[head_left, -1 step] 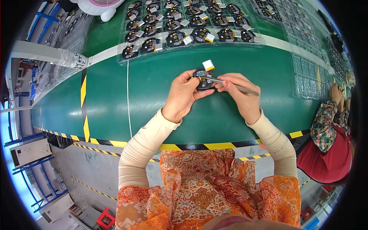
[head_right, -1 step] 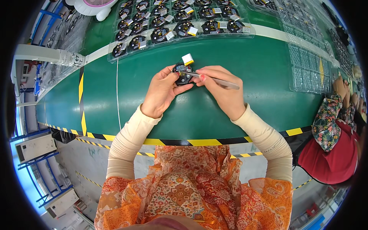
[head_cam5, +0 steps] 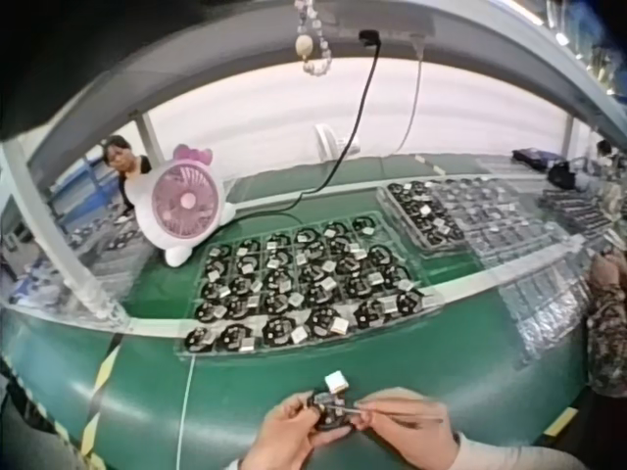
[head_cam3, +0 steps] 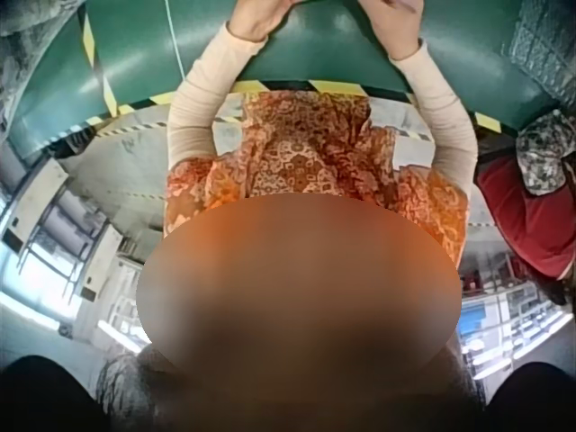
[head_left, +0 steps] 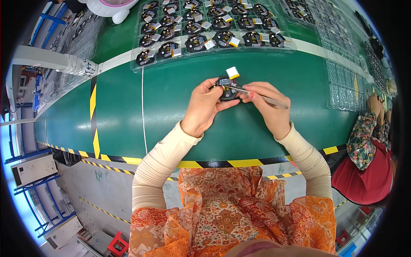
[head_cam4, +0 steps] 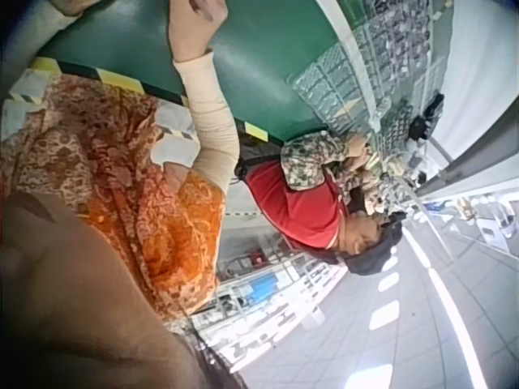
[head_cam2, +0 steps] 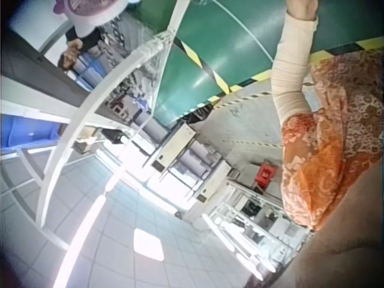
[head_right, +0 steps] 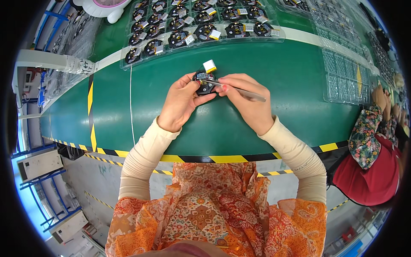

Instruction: Assembling small electronic components using tweezers.

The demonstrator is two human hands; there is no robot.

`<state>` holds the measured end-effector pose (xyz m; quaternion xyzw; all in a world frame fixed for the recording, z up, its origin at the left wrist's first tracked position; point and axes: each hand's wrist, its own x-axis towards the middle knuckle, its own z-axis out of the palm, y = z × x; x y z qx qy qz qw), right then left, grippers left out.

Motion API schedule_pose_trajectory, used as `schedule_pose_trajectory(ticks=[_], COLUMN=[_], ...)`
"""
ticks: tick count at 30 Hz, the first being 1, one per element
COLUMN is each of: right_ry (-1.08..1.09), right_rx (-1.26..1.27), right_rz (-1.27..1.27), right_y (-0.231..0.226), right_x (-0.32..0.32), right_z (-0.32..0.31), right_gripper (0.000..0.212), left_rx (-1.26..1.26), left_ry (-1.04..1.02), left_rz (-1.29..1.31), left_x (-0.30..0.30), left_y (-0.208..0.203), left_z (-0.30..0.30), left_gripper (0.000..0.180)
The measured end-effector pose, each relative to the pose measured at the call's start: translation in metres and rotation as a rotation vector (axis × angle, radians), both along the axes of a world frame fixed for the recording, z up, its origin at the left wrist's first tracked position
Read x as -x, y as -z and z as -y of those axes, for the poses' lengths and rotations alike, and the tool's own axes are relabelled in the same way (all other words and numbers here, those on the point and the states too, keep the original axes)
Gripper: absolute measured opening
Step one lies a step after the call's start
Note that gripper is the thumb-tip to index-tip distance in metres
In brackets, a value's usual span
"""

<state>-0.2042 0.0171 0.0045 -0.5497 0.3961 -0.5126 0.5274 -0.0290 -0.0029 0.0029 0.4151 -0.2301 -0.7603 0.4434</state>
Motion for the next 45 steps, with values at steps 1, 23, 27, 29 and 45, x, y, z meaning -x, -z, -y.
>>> schedule_pose_trajectory(ticks=[1, 23, 27, 29, 45], right_ry=[-0.016, -0.050, -0.003, 0.009, 0.040], right_rx=[0.096, -0.287, -0.258, -0.296, -0.475], right_rz=[-0.079, 0.247, 0.219, 0.254, 0.359], right_y=[0.000, -0.004, -0.002, -0.002, -0.006], right_x=[-0.001, 0.006, 0.004, 0.005, 0.010], right_z=[-0.001, 0.007, 0.004, 0.004, 0.007], right_gripper=[0.018, 0.022, 0.024, 0.025, 0.024], left_rx=[-0.002, 0.047, 0.050, 0.054, 0.112], left_ry=[-0.002, 0.060, 0.026, 0.027, 0.069], left_rz=[-0.001, -0.044, -0.055, -0.052, -0.060], left_x=[0.000, 0.002, 0.003, 0.003, 0.005], left_y=[0.000, 0.000, -0.001, -0.001, 0.002], left_z=[0.000, -0.001, -0.002, -0.002, -0.003], left_gripper=[0.022, 0.023, 0.021, 0.021, 0.022])
